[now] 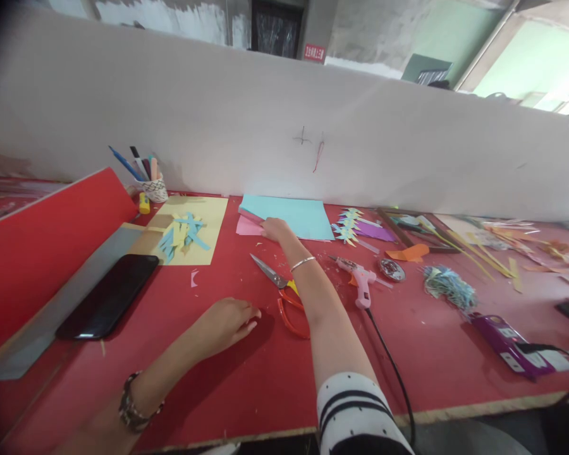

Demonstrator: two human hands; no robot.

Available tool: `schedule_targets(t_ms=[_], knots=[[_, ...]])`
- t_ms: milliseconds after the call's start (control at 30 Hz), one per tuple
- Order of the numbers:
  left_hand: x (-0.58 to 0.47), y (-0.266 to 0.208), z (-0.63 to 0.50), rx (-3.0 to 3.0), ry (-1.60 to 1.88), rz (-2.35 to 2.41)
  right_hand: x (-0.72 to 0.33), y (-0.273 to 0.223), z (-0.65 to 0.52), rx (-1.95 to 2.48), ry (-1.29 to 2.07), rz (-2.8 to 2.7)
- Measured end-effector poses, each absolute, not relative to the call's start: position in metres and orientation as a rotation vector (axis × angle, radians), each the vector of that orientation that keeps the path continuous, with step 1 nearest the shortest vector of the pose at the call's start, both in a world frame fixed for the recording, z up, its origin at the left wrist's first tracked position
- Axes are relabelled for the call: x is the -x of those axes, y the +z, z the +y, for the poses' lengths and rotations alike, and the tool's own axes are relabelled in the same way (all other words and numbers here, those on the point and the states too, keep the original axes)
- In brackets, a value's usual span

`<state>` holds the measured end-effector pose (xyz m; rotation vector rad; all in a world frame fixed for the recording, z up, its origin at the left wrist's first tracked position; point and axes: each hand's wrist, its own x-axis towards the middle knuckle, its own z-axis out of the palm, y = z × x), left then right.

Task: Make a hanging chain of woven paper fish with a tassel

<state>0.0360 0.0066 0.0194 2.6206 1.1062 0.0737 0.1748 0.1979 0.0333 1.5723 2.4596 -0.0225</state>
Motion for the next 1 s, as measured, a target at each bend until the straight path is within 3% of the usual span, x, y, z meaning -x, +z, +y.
schedule_targets(t_ms=[367, 733, 1000], knots=[[-0.037, 0.021, 0.006, -2.639, 0.033, 1.119, -0.174, 0.036, 0.199, -1.654, -0.109, 2.420], [-0.037, 0.022, 0.006, -2.662, 0.007, 1.110, -0.116, 0.027, 0.190, -2.087, -0.081, 2.225], [-0.036, 0.024, 0.005, -2.665, -0.018, 1.115, -0.115, 0.023, 0.195, -2.070, -0.081, 2.292]])
